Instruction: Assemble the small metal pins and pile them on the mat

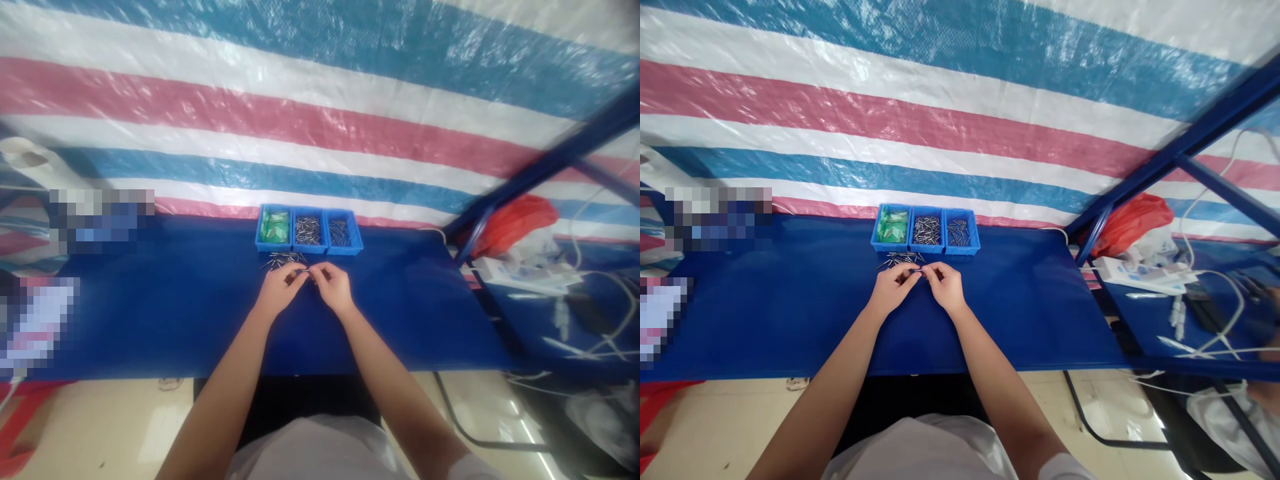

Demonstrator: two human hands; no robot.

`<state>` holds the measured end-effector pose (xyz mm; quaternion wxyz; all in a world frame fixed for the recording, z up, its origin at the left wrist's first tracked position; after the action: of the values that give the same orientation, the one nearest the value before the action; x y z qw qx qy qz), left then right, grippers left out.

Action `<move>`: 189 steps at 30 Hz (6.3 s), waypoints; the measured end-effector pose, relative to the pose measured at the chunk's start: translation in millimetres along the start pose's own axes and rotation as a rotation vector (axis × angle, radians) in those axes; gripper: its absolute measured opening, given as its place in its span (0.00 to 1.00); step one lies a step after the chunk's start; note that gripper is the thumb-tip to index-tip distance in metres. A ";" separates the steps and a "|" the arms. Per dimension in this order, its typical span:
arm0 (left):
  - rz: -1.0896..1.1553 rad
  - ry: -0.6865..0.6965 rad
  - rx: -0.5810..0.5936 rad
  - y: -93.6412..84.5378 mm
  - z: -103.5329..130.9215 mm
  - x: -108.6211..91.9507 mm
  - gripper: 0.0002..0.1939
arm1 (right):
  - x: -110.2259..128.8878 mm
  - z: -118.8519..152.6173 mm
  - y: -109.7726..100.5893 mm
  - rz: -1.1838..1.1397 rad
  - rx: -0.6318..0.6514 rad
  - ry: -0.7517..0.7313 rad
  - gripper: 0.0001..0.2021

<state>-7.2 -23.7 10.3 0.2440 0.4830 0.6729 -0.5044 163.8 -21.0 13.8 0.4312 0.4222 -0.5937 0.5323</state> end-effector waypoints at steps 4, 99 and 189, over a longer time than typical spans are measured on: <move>0.011 0.026 -0.006 0.2 -0.2 -2.4 0.12 | 0.7 -0.4 -0.6 -0.005 0.008 0.011 0.18; -0.080 0.005 0.042 -3.5 -0.7 -1.3 0.17 | -5.3 -1.2 3.7 -0.097 0.051 -0.034 0.11; -0.044 -0.028 0.031 -2.9 -0.5 -0.8 0.19 | -19.2 -23.2 -4.5 -0.679 -0.224 0.268 0.16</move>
<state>-9.4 -23.7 12.4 0.2345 0.4646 0.6720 -0.5268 174.7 2.6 -2.1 0.7002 0.4719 -0.4129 0.3414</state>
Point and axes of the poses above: each hand's wrist, its own z-axis away from the middle knuckle, its own y-axis out of the palm, x = y × z, the point moved 1 cm from there along -z, towards the middle knuckle, and after that the axes turned 10 degrees about y, right-handed, at the moved point
